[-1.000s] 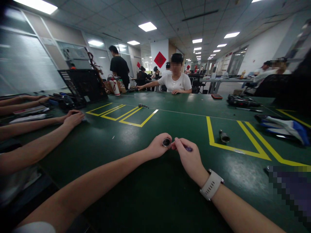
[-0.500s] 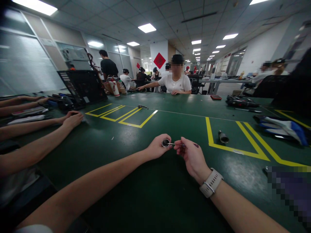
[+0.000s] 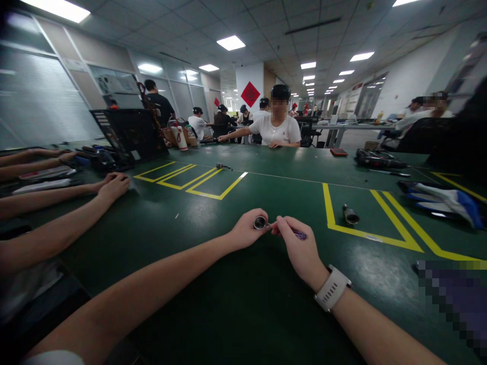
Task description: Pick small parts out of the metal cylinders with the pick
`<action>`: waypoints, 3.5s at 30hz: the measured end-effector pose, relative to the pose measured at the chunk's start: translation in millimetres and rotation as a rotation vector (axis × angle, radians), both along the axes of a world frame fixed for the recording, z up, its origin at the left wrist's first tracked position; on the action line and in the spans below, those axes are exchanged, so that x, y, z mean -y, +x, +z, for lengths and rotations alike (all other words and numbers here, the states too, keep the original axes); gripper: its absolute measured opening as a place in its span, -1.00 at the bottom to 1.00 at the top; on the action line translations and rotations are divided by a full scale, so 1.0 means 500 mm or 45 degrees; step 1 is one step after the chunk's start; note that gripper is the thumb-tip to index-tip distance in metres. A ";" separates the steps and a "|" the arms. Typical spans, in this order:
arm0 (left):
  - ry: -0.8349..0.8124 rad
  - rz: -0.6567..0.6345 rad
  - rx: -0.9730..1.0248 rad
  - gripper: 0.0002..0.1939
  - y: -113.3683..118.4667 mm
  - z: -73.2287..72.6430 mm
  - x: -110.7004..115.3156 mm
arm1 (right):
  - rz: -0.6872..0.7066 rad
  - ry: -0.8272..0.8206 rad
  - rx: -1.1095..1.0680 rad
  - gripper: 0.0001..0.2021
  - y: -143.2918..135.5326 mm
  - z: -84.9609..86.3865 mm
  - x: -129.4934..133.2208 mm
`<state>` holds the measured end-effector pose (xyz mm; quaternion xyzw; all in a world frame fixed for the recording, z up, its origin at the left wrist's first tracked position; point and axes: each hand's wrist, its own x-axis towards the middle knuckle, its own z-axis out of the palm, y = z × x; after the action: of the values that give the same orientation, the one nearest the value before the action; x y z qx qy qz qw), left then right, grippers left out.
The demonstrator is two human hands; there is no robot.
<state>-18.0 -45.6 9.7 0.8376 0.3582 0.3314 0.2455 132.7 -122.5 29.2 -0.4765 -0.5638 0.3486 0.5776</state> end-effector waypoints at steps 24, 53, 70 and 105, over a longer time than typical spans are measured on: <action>0.022 0.061 -0.022 -0.88 0.002 0.002 0.004 | -0.015 0.070 0.159 -0.72 -0.004 0.003 0.008; 0.085 -0.008 -0.120 -0.89 -0.001 0.008 0.011 | 0.038 -0.242 -0.420 -0.77 -0.001 -0.008 -0.015; 0.036 -0.013 -0.082 -0.89 0.002 0.009 0.009 | -0.006 -0.065 -0.138 -0.76 0.001 -0.015 -0.006; 0.147 -0.003 -0.119 -0.90 -0.003 -0.007 0.000 | 0.019 0.020 0.197 -0.73 -0.014 0.003 0.007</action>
<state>-19.4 -45.4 6.0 0.8653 0.3485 0.3118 0.1801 125.8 -126.0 30.7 -0.4932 -0.6131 0.3103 0.5334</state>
